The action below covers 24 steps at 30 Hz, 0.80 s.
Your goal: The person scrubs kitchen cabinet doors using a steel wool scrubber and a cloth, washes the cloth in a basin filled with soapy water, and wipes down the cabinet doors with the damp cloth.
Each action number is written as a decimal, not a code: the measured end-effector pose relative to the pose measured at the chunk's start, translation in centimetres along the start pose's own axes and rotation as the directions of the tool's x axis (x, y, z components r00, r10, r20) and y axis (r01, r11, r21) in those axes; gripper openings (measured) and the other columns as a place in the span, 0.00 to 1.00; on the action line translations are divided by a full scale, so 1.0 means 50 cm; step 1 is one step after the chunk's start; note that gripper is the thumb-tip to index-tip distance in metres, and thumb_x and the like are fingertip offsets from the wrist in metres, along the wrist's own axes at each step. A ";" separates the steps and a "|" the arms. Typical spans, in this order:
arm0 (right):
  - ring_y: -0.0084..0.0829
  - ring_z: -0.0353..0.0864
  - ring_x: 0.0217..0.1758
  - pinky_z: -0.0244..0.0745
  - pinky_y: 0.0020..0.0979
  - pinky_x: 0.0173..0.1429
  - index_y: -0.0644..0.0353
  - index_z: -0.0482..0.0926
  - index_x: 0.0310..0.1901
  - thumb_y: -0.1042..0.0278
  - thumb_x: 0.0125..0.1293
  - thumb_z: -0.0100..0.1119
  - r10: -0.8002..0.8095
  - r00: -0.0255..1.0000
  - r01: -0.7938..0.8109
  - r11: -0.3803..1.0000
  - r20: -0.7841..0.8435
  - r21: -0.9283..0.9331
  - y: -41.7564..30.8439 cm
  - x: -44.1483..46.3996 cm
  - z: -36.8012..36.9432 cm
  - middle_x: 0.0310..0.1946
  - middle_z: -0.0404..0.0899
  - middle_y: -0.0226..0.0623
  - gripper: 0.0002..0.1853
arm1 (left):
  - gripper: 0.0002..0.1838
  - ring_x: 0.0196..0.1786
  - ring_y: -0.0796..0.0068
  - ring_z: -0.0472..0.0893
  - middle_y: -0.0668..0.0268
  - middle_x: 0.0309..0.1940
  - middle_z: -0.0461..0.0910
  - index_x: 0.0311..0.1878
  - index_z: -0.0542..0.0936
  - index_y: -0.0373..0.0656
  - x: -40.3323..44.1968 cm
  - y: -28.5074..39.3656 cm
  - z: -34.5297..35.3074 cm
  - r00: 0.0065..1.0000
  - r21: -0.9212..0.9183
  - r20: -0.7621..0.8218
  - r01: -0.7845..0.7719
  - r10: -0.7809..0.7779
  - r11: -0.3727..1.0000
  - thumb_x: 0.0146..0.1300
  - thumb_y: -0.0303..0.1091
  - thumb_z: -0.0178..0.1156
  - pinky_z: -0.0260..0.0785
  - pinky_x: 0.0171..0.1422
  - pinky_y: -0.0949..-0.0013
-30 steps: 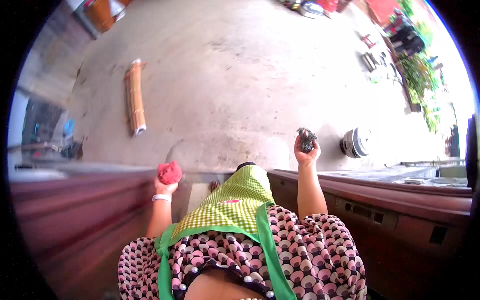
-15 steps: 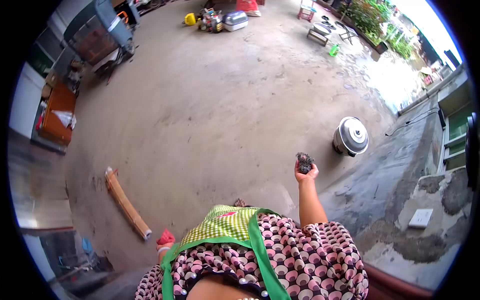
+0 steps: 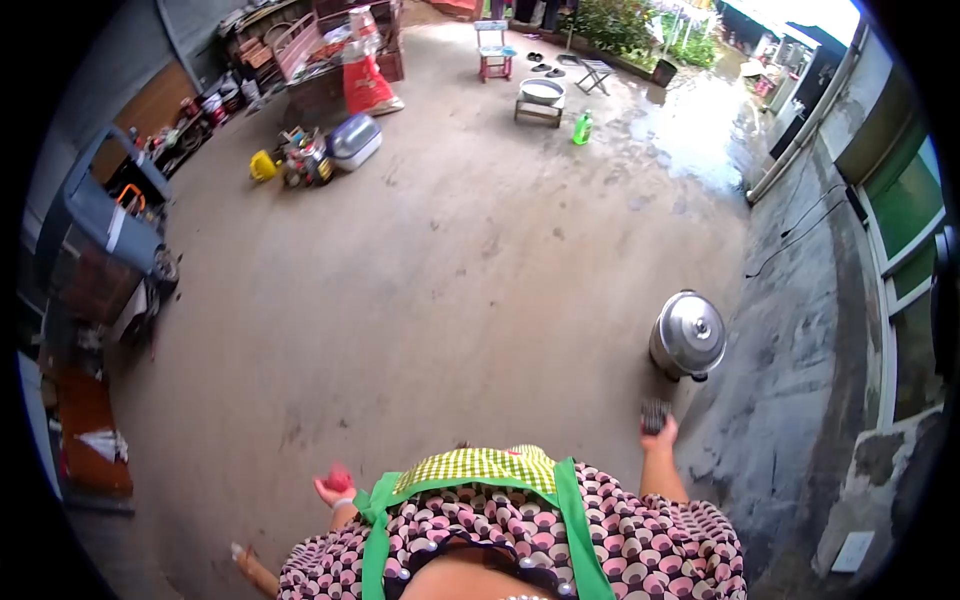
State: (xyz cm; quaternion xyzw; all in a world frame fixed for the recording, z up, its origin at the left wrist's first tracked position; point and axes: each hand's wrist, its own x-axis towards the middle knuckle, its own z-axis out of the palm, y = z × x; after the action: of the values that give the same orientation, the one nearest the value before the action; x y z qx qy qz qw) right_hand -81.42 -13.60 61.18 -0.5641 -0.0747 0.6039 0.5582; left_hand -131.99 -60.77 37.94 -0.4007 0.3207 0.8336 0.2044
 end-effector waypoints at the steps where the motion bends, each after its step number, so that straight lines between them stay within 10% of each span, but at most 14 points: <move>1: 0.32 0.78 0.30 0.75 0.35 0.27 0.52 0.76 0.38 0.58 0.59 0.41 0.072 0.981 -0.073 0.997 -0.180 0.000 -0.006 -0.017 -0.024 0.33 0.79 0.30 0.14 | 0.13 0.25 0.72 0.73 0.72 0.24 0.74 0.25 0.67 0.53 0.019 -0.020 0.148 0.999 -0.007 0.036 0.010 -0.010 1.000 0.54 0.47 0.57 0.66 0.34 0.65; 4: 0.31 0.78 0.32 0.75 0.30 0.25 0.50 0.75 0.42 0.56 0.57 0.43 0.007 0.889 0.021 0.998 -0.458 0.055 -0.005 -0.009 -0.089 0.36 0.78 0.30 0.15 | 0.07 0.36 0.72 0.75 0.72 0.30 0.75 0.31 0.72 0.52 0.129 -0.145 0.530 0.959 0.121 0.261 0.078 -0.107 0.990 0.54 0.41 0.59 0.66 0.41 0.64; 6: 0.31 0.78 0.33 0.75 0.29 0.27 0.52 0.75 0.41 0.57 0.58 0.41 0.068 0.982 -0.057 0.996 -0.174 0.068 0.042 0.047 -0.195 0.37 0.78 0.30 0.15 | 0.07 0.43 0.72 0.74 0.73 0.35 0.75 0.35 0.74 0.53 0.191 -0.233 0.757 0.942 0.109 0.301 0.122 -0.150 0.987 0.55 0.41 0.58 0.66 0.45 0.63; 7: 0.31 0.78 0.33 0.75 0.29 0.27 0.53 0.75 0.40 0.58 0.58 0.41 0.062 0.936 -0.039 0.997 -0.345 0.073 0.049 0.076 -0.192 0.37 0.78 0.31 0.15 | 0.07 0.45 0.72 0.73 0.73 0.38 0.75 0.37 0.75 0.54 0.220 -0.280 0.837 0.927 0.107 0.339 0.135 -0.164 0.985 0.55 0.41 0.58 0.65 0.48 0.63; 11: 0.32 0.78 0.33 0.75 0.30 0.28 0.54 0.75 0.40 0.59 0.59 0.39 0.103 0.903 -0.062 0.992 -0.416 0.111 0.060 0.216 0.176 0.38 0.78 0.32 0.15 | 0.08 0.43 0.67 0.77 0.69 0.36 0.79 0.37 0.76 0.48 0.387 -0.441 1.071 0.923 -0.071 0.383 0.076 -0.043 0.995 0.58 0.40 0.55 0.68 0.50 0.62; 14: 0.32 0.78 0.33 0.76 0.30 0.29 0.56 0.75 0.39 0.61 0.59 0.38 0.182 0.940 -0.157 0.982 -0.289 0.107 0.002 0.324 0.611 0.39 0.78 0.34 0.15 | 0.13 0.48 0.67 0.77 0.64 0.42 0.79 0.41 0.77 0.46 0.465 -0.480 1.118 0.988 -0.217 0.016 0.152 -0.152 0.964 0.61 0.40 0.46 0.67 0.56 0.62; 15: 0.35 0.78 0.33 0.76 0.34 0.30 0.58 0.74 0.39 0.64 0.61 0.37 -0.108 0.954 0.158 0.974 -0.278 0.164 0.054 0.553 0.538 0.38 0.77 0.37 0.15 | 0.14 0.49 0.68 0.76 0.64 0.45 0.78 0.43 0.77 0.47 0.517 -0.484 1.097 0.971 -0.242 0.000 0.230 -0.237 0.943 0.61 0.39 0.45 0.66 0.56 0.62; 16: 0.37 0.77 0.30 0.76 0.35 0.29 0.59 0.73 0.41 0.65 0.62 0.38 0.023 1.000 -0.019 0.970 -0.014 0.243 0.044 0.695 0.588 0.34 0.76 0.39 0.13 | 0.14 0.50 0.70 0.75 0.64 0.47 0.76 0.44 0.76 0.47 0.562 -0.486 1.097 0.947 -0.277 -0.008 0.307 -0.322 0.911 0.61 0.38 0.43 0.66 0.57 0.62; 20: 0.39 0.79 0.32 0.80 0.39 0.30 0.62 0.72 0.41 0.68 0.62 0.47 -0.010 1.000 0.010 0.994 0.000 0.107 0.026 0.808 1.249 0.35 0.77 0.42 0.09 | 0.15 0.50 0.66 0.75 0.62 0.48 0.76 0.44 0.75 0.45 0.629 -0.499 1.125 0.930 -0.194 -0.259 0.216 -0.262 0.957 0.61 0.40 0.43 0.65 0.57 0.59; 24: 0.37 0.79 0.32 0.80 0.39 0.32 0.60 0.73 0.42 0.65 0.63 0.44 -0.001 0.993 -0.013 0.992 0.115 0.124 0.031 0.937 1.587 0.35 0.78 0.40 0.11 | 0.16 0.51 0.63 0.74 0.60 0.48 0.75 0.44 0.75 0.42 0.752 -0.575 1.298 0.937 -0.118 -0.278 0.185 -0.211 0.976 0.60 0.41 0.44 0.65 0.57 0.57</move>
State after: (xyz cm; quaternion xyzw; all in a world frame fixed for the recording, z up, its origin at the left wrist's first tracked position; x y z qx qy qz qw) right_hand -130.86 64.18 60.04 -0.4925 -0.0671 0.6406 0.5853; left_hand -172.04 8.12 27.93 -0.5573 0.2672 0.7547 0.2201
